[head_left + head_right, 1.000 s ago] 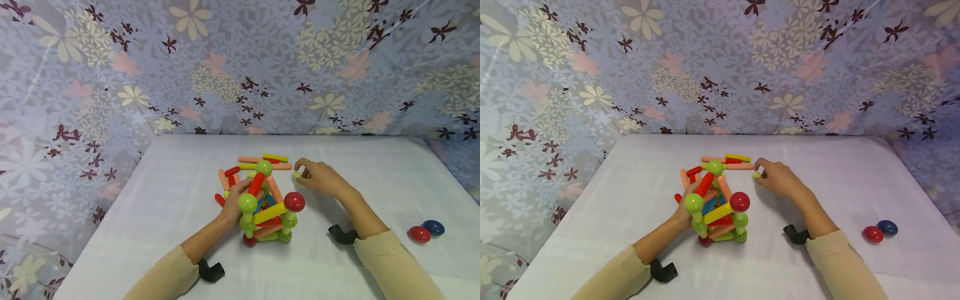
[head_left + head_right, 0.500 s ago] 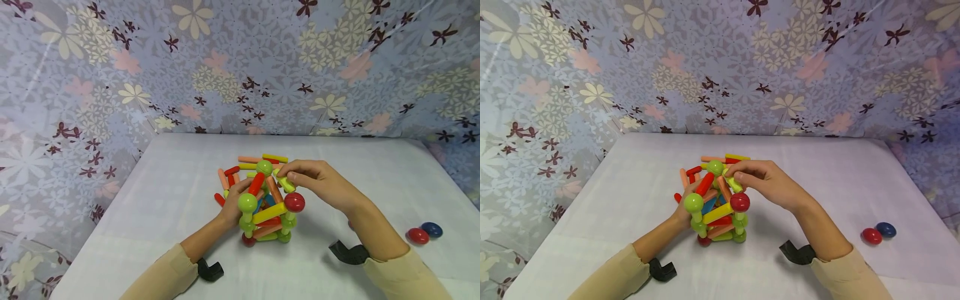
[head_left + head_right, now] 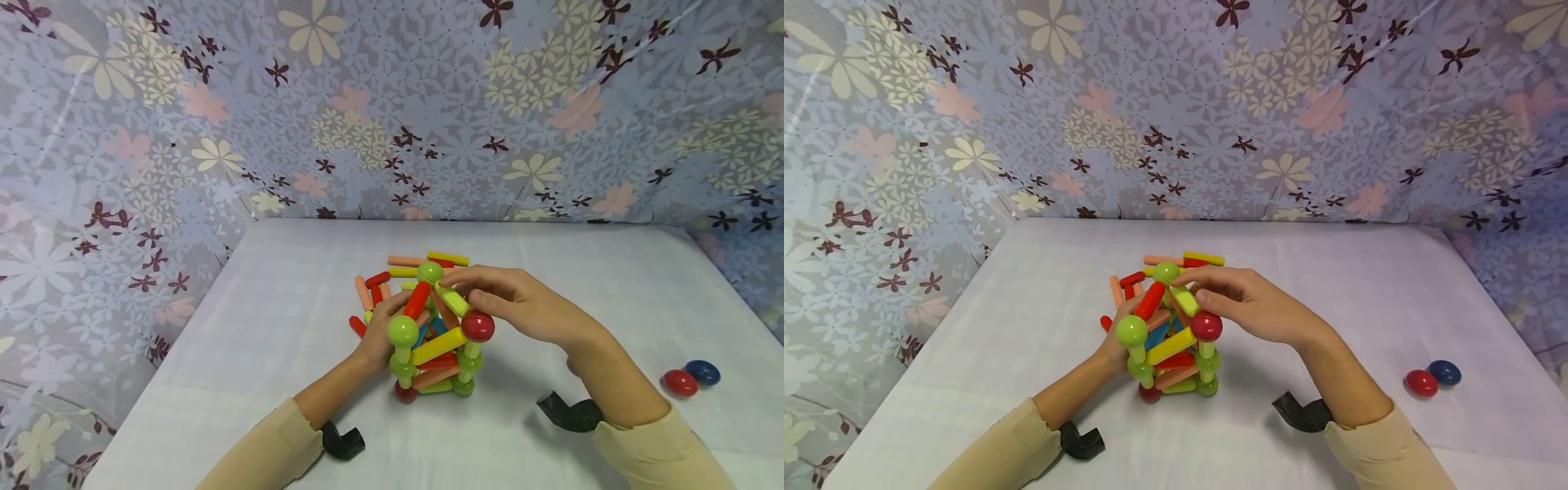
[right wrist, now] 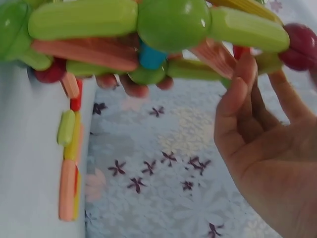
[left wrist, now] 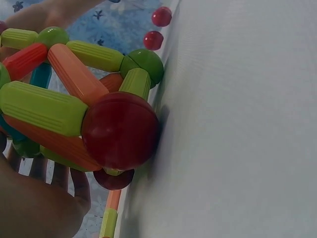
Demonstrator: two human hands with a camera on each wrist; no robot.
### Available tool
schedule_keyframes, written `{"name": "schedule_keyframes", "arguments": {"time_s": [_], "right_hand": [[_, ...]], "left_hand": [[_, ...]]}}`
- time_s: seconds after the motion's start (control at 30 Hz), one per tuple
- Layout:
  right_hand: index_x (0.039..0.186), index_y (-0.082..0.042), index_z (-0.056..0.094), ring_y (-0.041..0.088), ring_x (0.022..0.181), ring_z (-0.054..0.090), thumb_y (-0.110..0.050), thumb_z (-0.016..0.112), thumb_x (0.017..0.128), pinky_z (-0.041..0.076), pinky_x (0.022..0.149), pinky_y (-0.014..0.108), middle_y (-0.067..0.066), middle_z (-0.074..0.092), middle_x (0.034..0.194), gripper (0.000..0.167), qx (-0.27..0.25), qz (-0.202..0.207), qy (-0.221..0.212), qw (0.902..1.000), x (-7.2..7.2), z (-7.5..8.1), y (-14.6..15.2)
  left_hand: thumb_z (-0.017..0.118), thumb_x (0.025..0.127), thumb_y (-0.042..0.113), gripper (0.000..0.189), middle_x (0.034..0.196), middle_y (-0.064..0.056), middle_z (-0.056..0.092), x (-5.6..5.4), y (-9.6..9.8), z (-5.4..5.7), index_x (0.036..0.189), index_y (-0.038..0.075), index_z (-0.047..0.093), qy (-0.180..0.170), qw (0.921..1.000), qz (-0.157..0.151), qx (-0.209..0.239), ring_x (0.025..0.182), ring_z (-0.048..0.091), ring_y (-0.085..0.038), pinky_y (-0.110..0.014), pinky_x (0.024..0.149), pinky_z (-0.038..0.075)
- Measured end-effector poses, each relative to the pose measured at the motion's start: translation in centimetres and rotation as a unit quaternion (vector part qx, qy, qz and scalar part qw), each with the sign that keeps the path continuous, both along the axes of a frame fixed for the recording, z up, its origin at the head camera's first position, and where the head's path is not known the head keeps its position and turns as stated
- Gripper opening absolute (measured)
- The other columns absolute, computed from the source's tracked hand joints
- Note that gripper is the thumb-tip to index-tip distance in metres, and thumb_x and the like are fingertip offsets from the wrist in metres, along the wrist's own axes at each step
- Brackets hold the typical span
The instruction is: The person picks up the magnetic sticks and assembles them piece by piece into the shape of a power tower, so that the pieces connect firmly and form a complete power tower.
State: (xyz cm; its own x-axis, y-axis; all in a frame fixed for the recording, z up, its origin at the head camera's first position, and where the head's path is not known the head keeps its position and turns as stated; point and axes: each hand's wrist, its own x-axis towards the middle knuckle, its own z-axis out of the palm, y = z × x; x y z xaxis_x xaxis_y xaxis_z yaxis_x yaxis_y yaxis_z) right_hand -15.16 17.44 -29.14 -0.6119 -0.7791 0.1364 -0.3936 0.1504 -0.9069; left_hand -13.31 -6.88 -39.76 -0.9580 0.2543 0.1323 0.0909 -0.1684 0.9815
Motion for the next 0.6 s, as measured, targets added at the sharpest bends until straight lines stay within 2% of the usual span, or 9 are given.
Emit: {"name": "schedule_keyframes", "arguments": {"time_s": [0.1, 0.17, 0.23, 0.3, 0.4, 0.43, 0.5, 0.6], "right_hand": [[0.137, -0.024, 0.044, 0.021, 0.104, 0.059, -0.013, 0.065, 0.092, 0.049, 0.088, 0.038, 0.003, 0.062, 0.117, 0.051, 0.025, 0.021, 0.003, 0.9995, 0.3, 0.5, 0.3], [0.131, -0.024, 0.041, 0.019, 0.094, 0.061, -0.019, 0.074, 0.086, 0.05, 0.084, 0.037, 0.0, 0.065, 0.106, 0.055, 0.053, 0.017, 0.023, 0.9982, 0.6, 0.9, 0.4], [0.123, -0.022, 0.042, 0.015, 0.089, 0.061, -0.024, 0.079, 0.081, 0.049, 0.082, 0.035, -0.005, 0.066, 0.102, 0.056, 0.078, -0.002, 0.054, 0.9955, 0.6, 1.1, 0.4], [0.116, -0.021, 0.043, 0.013, 0.084, 0.061, -0.025, 0.08, 0.08, 0.05, 0.079, 0.034, -0.01, 0.067, 0.098, 0.051, 0.096, -0.027, 0.087, 0.9911, 0.4, 1.0, 0.4], [0.11, -0.021, 0.047, 0.011, 0.08, 0.059, -0.021, 0.08, 0.079, 0.05, 0.074, 0.032, -0.013, 0.067, 0.094, 0.046, 0.103, -0.064, 0.126, 0.9845, -0.2, 0.5, 0.5], [0.11, -0.021, 0.048, 0.01, 0.08, 0.059, -0.019, 0.08, 0.08, 0.05, 0.073, 0.031, -0.013, 0.067, 0.093, 0.044, 0.102, -0.075, 0.135, 0.9827, -0.4, 0.3, 0.5], [0.11, -0.022, 0.05, 0.009, 0.078, 0.059, -0.02, 0.079, 0.081, 0.051, 0.07, 0.03, -0.013, 0.066, 0.09, 0.041, 0.105, -0.098, 0.154, 0.9777, -0.7, -0.2, 0.5], [0.108, -0.022, 0.056, 0.007, 0.075, 0.06, -0.019, 0.077, 0.082, 0.052, 0.067, 0.029, -0.012, 0.064, 0.086, 0.033, 0.11, -0.114, 0.167, 0.9731, -1.1, -1.2, 0.2]], "left_hand": [[0.046, 0.099, 0.015, 0.031, 0.104, -0.008, 0.059, 0.0, -0.1, 0.1, 0.121, -0.003, 0.06, -0.005, 1.0, 0.003, 0.002, 0.091, 0.052, -0.019, -0.028, 0.074, 0.049], [0.048, 0.098, 0.016, 0.03, 0.1, -0.009, 0.059, 0.0, -0.1, 0.2, 0.118, -0.001, 0.062, -0.016, 0.9998, 0.01, 0.006, 0.085, 0.054, -0.018, -0.027, 0.07, 0.05], [0.048, 0.097, 0.018, 0.029, 0.096, -0.009, 0.06, -0.1, -0.2, 0.3, 0.115, 0.001, 0.063, -0.036, 0.999, 0.021, 0.019, 0.08, 0.055, -0.018, -0.027, 0.068, 0.05], [0.047, 0.096, 0.02, 0.028, 0.093, -0.009, 0.061, -0.4, -0.4, 0.5, 0.109, 0.001, 0.064, -0.057, 0.9968, 0.037, 0.043, 0.079, 0.057, -0.02, -0.029, 0.072, 0.051], [0.047, 0.095, 0.018, 0.024, 0.096, -0.006, 0.063, -0.8, -0.9, 0.9, 0.103, 0.004, 0.066, -0.077, 0.9928, 0.049, 0.077, 0.088, 0.058, -0.019, -0.03, 0.082, 0.049], [0.048, 0.095, 0.016, 0.022, 0.095, -0.006, 0.063, -0.9, -1.1, 1.1, 0.1, 0.005, 0.067, -0.083, 0.9919, 0.047, 0.085, 0.09, 0.057, -0.019, -0.03, 0.083, 0.048], [0.045, 0.094, 0.011, 0.021, 0.091, -0.004, 0.06, -0.9, -1.3, 1.2, 0.094, 0.008, 0.066, -0.075, 0.9948, 0.03, 0.062, 0.087, 0.056, -0.018, -0.029, 0.079, 0.048], [0.041, 0.094, 0.013, 0.021, 0.081, -0.002, 0.053, -0.6, -1.2, 1.2, 0.09, 0.008, 0.061, -0.065, 0.9973, -0.024, 0.024, 0.08, 0.05, -0.017, -0.027, 0.071, 0.046]]}}
